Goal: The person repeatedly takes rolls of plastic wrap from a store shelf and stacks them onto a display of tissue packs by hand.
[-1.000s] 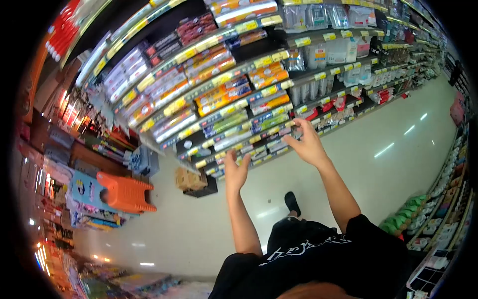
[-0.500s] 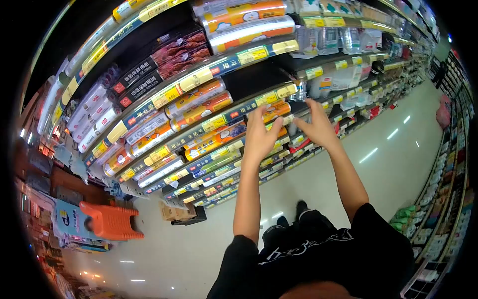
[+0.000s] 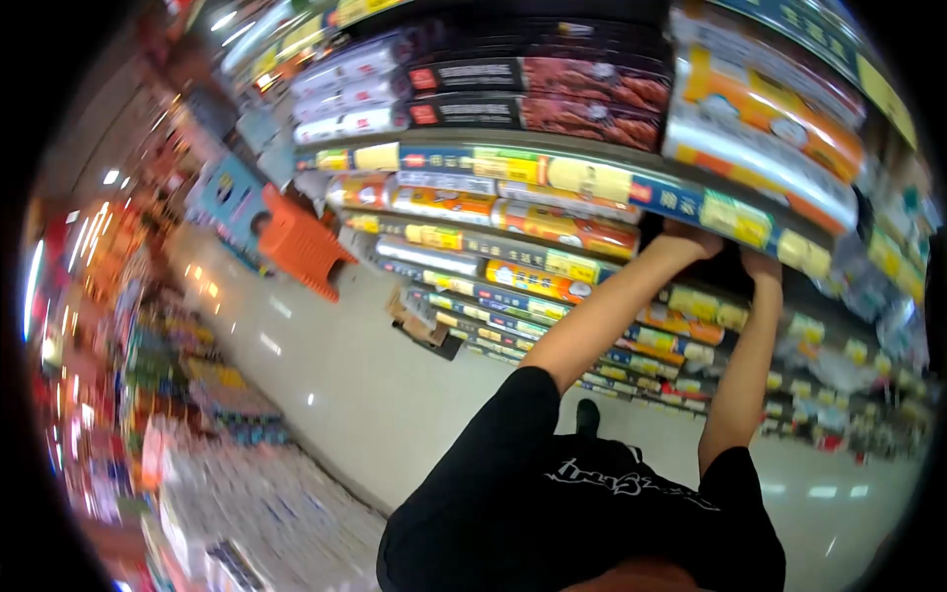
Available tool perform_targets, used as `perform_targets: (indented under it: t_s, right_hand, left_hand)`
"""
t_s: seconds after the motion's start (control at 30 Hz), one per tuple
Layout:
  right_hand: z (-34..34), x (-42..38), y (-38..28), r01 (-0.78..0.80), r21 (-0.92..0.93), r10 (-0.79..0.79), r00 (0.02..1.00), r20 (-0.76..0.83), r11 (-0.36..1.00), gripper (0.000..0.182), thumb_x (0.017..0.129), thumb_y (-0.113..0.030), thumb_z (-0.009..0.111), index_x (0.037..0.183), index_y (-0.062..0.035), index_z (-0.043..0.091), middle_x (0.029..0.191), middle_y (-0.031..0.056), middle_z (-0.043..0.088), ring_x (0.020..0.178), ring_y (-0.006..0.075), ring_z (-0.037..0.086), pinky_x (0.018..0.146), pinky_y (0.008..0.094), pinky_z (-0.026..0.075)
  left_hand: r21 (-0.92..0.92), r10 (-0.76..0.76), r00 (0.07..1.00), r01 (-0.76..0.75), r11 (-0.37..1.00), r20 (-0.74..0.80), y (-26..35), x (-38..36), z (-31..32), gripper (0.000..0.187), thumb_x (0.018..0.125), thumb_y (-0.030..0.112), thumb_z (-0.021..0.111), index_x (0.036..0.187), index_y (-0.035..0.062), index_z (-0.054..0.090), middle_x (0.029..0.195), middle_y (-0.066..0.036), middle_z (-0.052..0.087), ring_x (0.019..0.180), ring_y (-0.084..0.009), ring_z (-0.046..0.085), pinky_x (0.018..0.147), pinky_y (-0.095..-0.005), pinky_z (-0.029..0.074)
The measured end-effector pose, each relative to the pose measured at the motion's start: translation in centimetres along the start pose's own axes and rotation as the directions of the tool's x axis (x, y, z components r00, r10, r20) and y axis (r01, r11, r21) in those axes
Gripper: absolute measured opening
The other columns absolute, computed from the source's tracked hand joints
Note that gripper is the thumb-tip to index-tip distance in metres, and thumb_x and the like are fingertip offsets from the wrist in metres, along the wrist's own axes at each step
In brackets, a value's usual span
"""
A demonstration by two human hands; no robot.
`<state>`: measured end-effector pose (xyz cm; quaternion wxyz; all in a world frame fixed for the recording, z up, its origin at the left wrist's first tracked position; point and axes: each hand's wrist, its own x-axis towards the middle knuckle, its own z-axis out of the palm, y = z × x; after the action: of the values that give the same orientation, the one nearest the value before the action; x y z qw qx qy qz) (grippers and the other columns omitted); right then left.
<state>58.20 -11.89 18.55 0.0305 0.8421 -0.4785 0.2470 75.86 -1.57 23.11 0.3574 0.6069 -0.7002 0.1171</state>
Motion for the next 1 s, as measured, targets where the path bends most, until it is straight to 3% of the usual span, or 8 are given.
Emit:
perform_targets:
  t_s: [0.17, 0.53, 0.9, 0.93, 0.97, 1.0]
  right_hand:
    - [4.8, 5.2, 3.8, 0.008, -0.078, 0.002, 0.992, 0.125, 0.997, 0.052, 0.089, -0.031, 0.061, 0.134, -0.0065, 0.050, 0.138, 0.0164, 0.050, 0.128, 0.0394, 0.044, 0.107, 0.0450, 0.035]
    - [8.6, 5.0, 6.1, -0.046, -0.066, 0.053, 0.994, 0.100, 0.997, 0.054, 0.087, -0.029, 0.062, 0.133, -0.0051, 0.049, 0.138, 0.0170, 0.050, 0.130, 0.0383, 0.042, 0.108, 0.0448, 0.033]
    - [7.8, 4.7, 5.6, -0.037, -0.065, 0.038, 0.999, 0.011, 0.997, 0.055, 0.085, -0.026, 0.064, 0.133, -0.0038, 0.049, 0.138, 0.0176, 0.050, 0.132, 0.0372, 0.040, 0.110, 0.0446, 0.030]
    - [7.4, 4.6, 5.2, -0.026, -0.062, 0.026, 1.000, -0.009, 0.998, 0.055, 0.085, -0.026, 0.064, 0.133, -0.0037, 0.049, 0.138, 0.0176, 0.050, 0.132, 0.0371, 0.039, 0.110, 0.0446, 0.030]
    - [6.9, 4.2, 4.9, -0.011, -0.043, 0.010, 0.999, -0.039, 0.999, 0.055, 0.085, -0.026, 0.064, 0.133, -0.0036, 0.049, 0.138, 0.0177, 0.049, 0.133, 0.0370, 0.039, 0.110, 0.0445, 0.030]
    - [6.4, 3.8, 4.1, 0.006, -0.024, -0.007, 0.997, -0.070, 1.000, 0.055, 0.085, -0.025, 0.065, 0.133, -0.0035, 0.049, 0.138, 0.0177, 0.049, 0.133, 0.0369, 0.039, 0.110, 0.0445, 0.030]
  left_hand:
    - [-0.002, -0.099, 0.993, 0.099, 0.995, 0.064, -2.6, 2.4, 0.6, 0.046, 0.086, 0.033, 0.057, 0.120, 0.0014, 0.059, 0.129, -0.024, 0.054, 0.122, -0.0352, 0.051, 0.101, -0.0437, 0.042]
    - [-0.046, -0.135, 0.986, 0.140, 0.989, 0.096, -4.0, 2.3, 0.7, 0.038, 0.089, 0.027, 0.054, 0.119, 0.0037, 0.059, 0.127, -0.021, 0.056, 0.121, -0.0350, 0.051, 0.101, -0.0439, 0.041]
    - [-0.412, -0.086, 0.996, 0.095, 0.906, 0.039, -0.6, -0.3, -2.1, 0.032, 0.091, 0.020, 0.051, 0.118, 0.0059, 0.060, 0.125, -0.019, 0.057, 0.120, -0.0347, 0.051, 0.102, -0.0442, 0.040]
    - [-0.299, -0.086, 0.996, 0.075, 0.951, -0.025, 0.1, -0.4, -2.2, 0.031, 0.091, 0.020, 0.051, 0.118, 0.0061, 0.060, 0.125, -0.019, 0.057, 0.120, -0.0347, 0.051, 0.102, -0.0442, 0.040]
    - [-0.027, -0.108, 0.991, 0.106, 0.994, -0.085, 0.9, -0.9, -2.2, 0.028, 0.091, 0.015, 0.050, 0.116, 0.0060, 0.061, 0.117, -0.017, 0.060, 0.114, -0.0335, 0.054, 0.099, -0.0436, 0.041]
    - [0.066, -0.008, 0.973, 0.023, 0.998, -0.229, 0.8, -2.0, -2.7, 0.028, 0.085, 0.014, 0.055, 0.110, 0.0054, 0.063, 0.113, -0.017, 0.062, 0.110, -0.0336, 0.055, 0.095, -0.0436, 0.043]
